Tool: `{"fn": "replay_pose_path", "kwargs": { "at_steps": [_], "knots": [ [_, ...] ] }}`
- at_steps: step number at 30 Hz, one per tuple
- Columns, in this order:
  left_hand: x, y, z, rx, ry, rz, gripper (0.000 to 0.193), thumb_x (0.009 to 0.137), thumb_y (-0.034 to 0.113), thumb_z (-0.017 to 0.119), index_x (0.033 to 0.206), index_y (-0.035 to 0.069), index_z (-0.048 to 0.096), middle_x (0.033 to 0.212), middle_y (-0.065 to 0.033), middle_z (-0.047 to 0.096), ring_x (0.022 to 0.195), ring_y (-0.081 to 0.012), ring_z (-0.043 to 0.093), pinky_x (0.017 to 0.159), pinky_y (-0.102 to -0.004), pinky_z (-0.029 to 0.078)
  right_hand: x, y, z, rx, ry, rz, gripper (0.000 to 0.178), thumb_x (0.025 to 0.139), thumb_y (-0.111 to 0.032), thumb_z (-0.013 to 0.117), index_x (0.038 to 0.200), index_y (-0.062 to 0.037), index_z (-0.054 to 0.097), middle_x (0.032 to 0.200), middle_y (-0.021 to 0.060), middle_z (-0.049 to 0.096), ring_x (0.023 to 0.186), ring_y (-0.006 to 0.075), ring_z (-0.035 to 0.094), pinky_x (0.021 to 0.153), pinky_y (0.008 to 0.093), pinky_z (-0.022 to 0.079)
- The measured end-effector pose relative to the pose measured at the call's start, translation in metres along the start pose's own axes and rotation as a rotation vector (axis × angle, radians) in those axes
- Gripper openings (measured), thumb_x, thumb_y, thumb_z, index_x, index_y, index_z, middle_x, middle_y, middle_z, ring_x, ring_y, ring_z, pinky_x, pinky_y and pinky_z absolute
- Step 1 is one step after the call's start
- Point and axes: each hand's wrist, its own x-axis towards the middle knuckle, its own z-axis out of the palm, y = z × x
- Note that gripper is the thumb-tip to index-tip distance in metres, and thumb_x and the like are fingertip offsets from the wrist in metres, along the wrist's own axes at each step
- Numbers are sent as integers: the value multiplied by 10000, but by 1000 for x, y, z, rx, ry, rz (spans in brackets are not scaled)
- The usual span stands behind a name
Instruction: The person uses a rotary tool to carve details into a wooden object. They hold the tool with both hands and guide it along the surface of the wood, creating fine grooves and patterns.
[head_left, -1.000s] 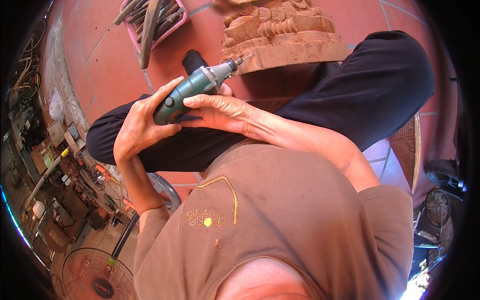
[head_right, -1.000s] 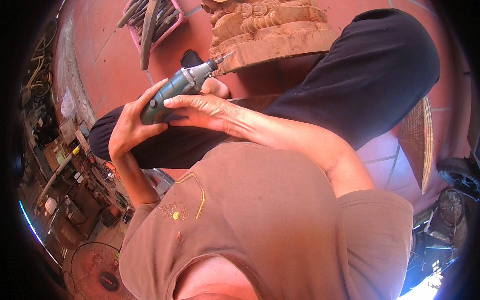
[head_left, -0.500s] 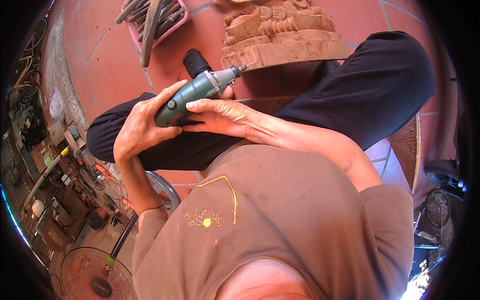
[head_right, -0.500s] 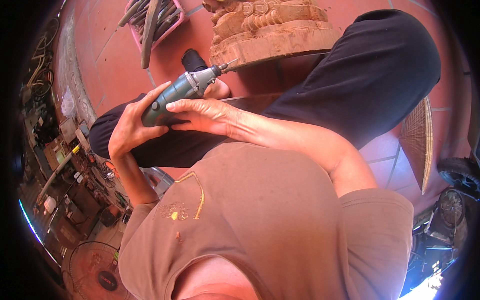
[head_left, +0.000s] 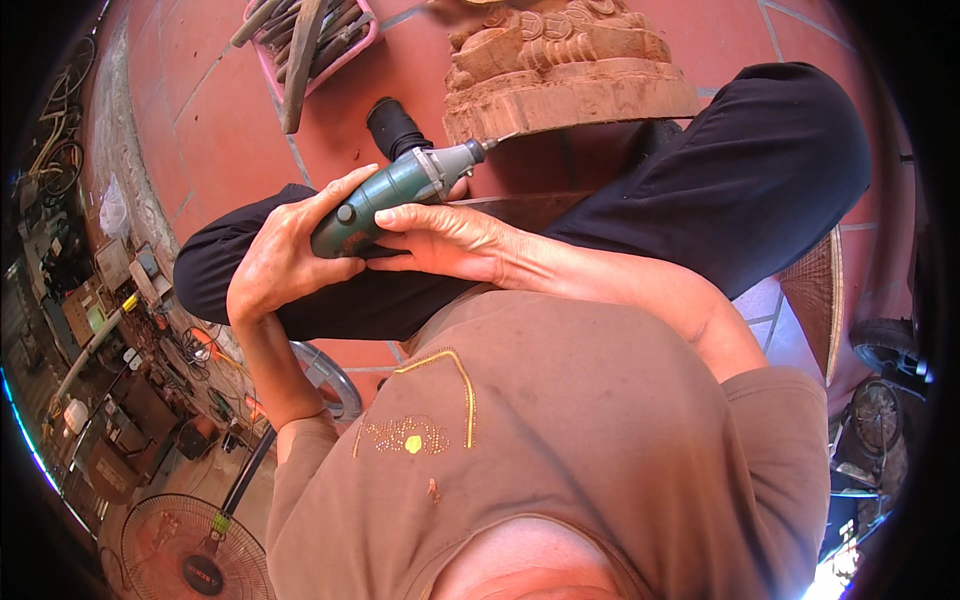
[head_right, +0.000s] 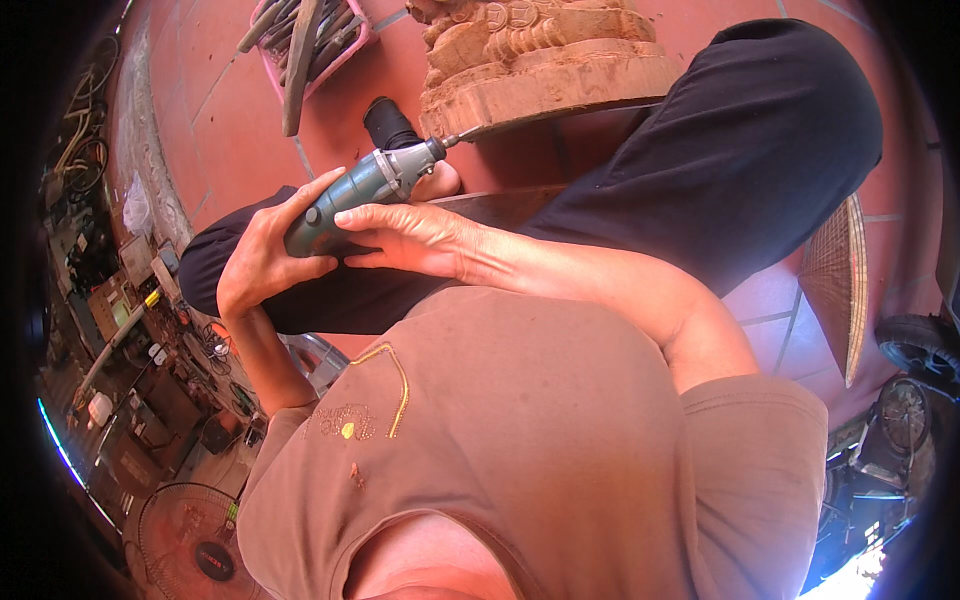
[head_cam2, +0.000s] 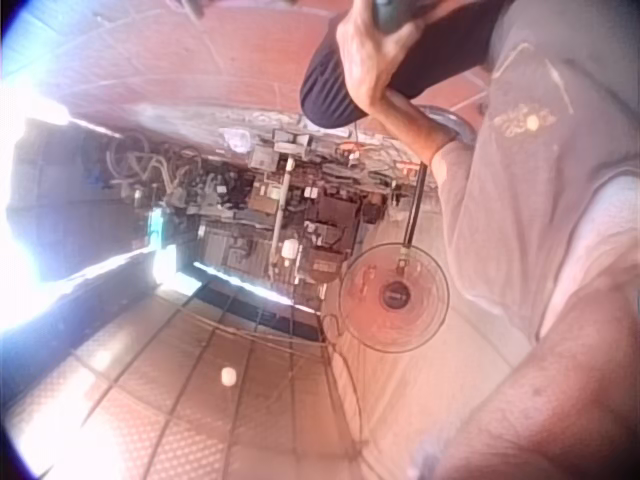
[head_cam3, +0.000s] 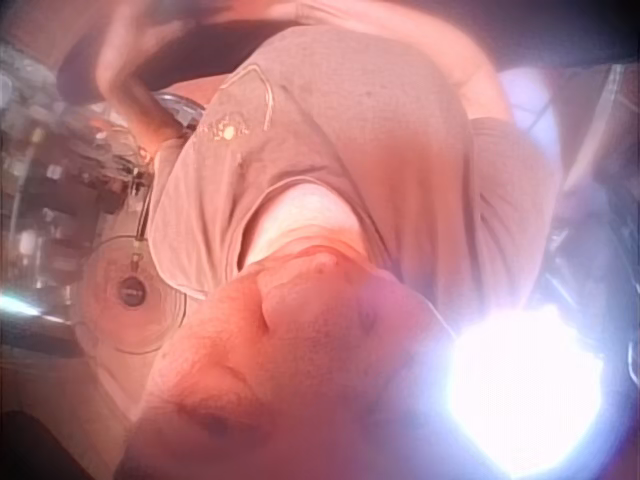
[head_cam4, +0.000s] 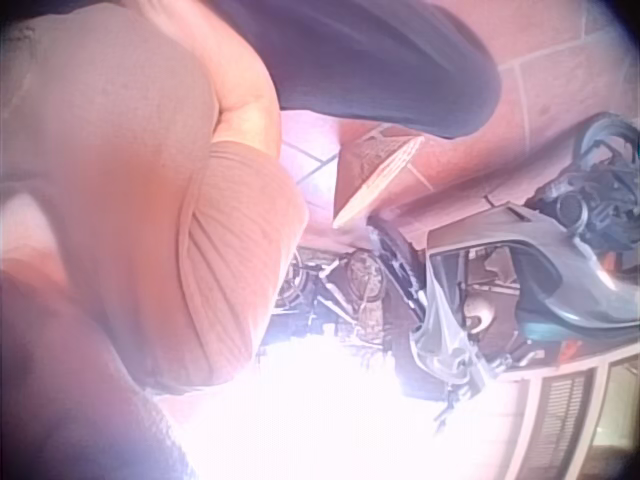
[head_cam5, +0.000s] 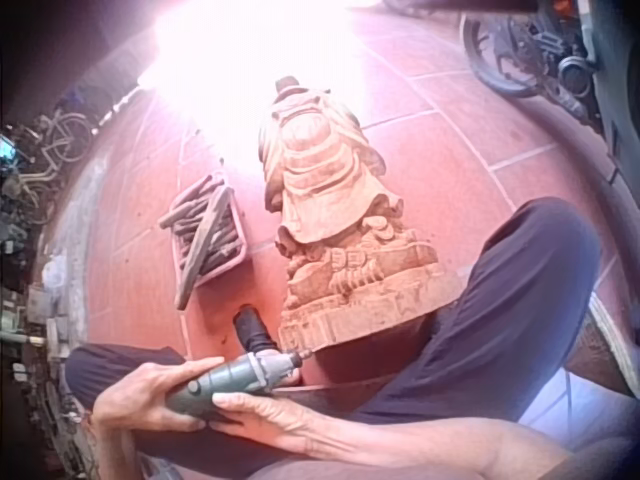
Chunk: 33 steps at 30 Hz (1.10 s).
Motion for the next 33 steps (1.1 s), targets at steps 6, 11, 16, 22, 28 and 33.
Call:
{"fn": "replay_pose_path", "kwargs": {
  "at_steps": [6, 11, 16, 22, 28, 33],
  "knots": [
    [3, -3, 1, 7, 25, 10, 925, 657, 110, 758, 1544, 95, 497, 1103, -246, 712, 984, -440, 717, 888, -445, 544, 5, -3, -2, -8, -18, -22, 595, 903, -176, 847, 1413, -111, 548, 1465, 110, 569, 1441, 267, 465, 1219, 566, 333],
    [5, -3, 0, 5, 53, 1, 927, 658, 119, 770, 1543, 96, 497, 1120, -252, 706, 1021, -458, 702, 901, -451, 540, 8, -9, -1, -24, -31, -51, 504, 910, -152, 838, 1357, -113, 608, 1420, 98, 613, 1418, 271, 497, 1206, 555, 356],
    [7, -3, -1, -8, 62, -14, 935, 656, 116, 780, 1546, 98, 494, 1129, -257, 704, 1044, -455, 702, 908, -451, 539, 8, -14, 4, -38, 29, -101, 552, 947, -58, 766, 1433, -141, 519, 1375, 129, 628, 1362, 328, 568, 1169, 618, 435],
    [10, 3, -6, -27, 17, -127, 958, 644, 71, 805, 1548, 43, 489, 1283, -200, 703, 1147, -287, 710, 1040, -385, 510, 11, -20, 7, -42, 37, -130, 490, 944, -35, 762, 1386, -126, 569, 1344, 120, 644, 1329, 328, 596, 1149, 627, 465],
    [12, 3, -6, -20, 45, -153, 940, 655, 77, 803, 1545, 57, 500, 1248, -200, 714, 1118, -277, 714, 1027, -387, 516, 15, -23, 3, -38, 25, -132, 475, 940, -38, 768, 1369, -121, 583, 1340, 112, 647, 1320, 316, 603, 1152, 619, 468],
    [11, -2, 0, -3, 109, -33, 921, 658, 133, 774, 1535, 78, 499, 1045, -257, 703, 962, -454, 707, 883, -460, 539, 15, -22, 3, -51, 20, -133, 467, 936, -36, 772, 1357, -121, 587, 1335, 109, 649, 1317, 311, 604, 1151, 611, 470]
  ]
}}
